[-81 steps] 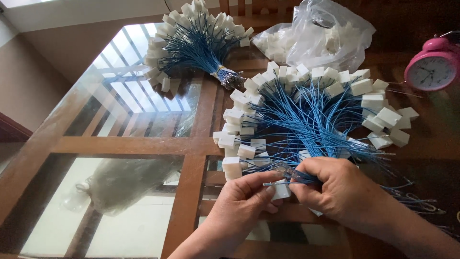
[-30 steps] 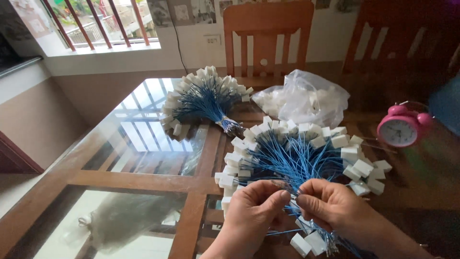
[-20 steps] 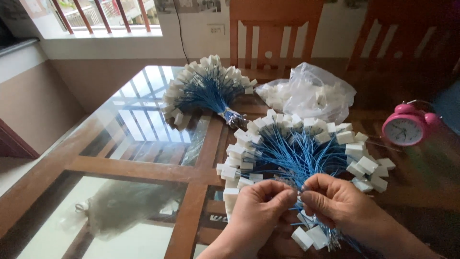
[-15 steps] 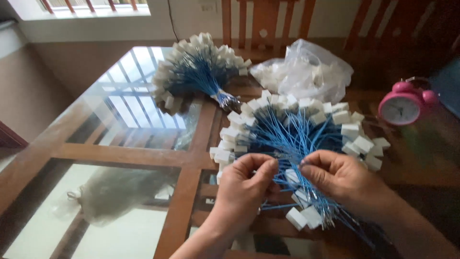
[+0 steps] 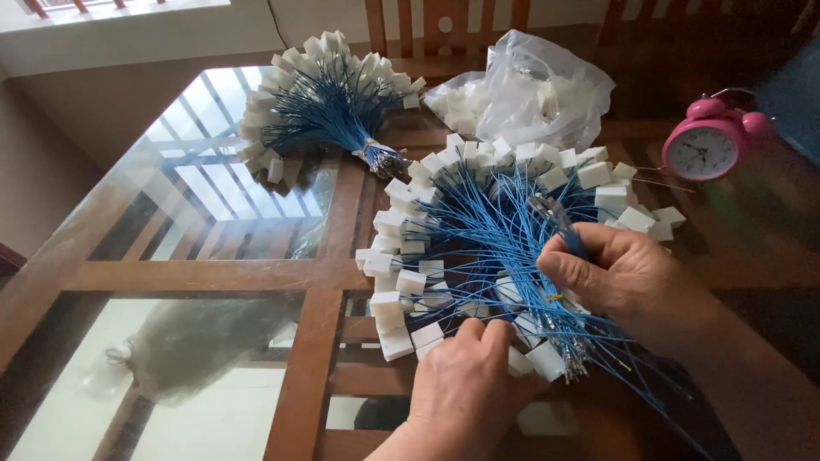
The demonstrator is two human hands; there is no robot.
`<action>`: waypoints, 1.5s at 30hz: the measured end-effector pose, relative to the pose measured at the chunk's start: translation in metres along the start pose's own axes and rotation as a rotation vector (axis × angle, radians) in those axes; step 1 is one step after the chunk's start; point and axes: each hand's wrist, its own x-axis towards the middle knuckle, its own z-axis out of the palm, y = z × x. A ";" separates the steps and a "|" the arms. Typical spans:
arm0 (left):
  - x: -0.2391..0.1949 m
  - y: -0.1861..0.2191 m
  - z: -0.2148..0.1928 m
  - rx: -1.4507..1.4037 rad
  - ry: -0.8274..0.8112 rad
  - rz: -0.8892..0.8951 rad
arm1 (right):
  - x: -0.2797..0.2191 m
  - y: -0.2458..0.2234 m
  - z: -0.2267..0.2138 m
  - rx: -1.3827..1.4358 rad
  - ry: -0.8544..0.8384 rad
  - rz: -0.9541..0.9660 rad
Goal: The person inserts the metal leads of small blue LED lights into the holes of white plastic rectangular blocks. The hands repeatedly pick up an LED, align the leads with the block, and push them through, working on a pile of components on a glass table.
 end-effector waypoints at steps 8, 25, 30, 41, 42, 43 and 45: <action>-0.005 -0.017 -0.037 -0.232 -0.063 -0.024 | -0.002 0.000 0.010 -0.019 -0.136 0.073; -0.023 -0.050 -0.059 -0.973 -0.125 -0.114 | 0.003 0.010 0.044 -0.180 -0.099 0.336; -0.016 -0.055 -0.047 -0.926 -0.048 -0.109 | 0.001 0.004 0.047 -0.175 -0.086 0.287; -0.021 -0.048 -0.051 -1.305 -0.093 -0.232 | 0.003 0.020 0.031 -0.057 -0.012 0.187; -0.022 -0.046 -0.052 -1.319 -0.089 -0.267 | 0.002 0.020 0.030 -0.030 -0.025 0.173; -0.023 -0.045 -0.054 -1.317 -0.091 -0.269 | 0.003 0.022 0.029 -0.027 -0.024 0.175; -0.025 -0.044 -0.057 -1.453 -0.140 -0.302 | 0.004 0.027 0.027 -0.069 -0.030 0.132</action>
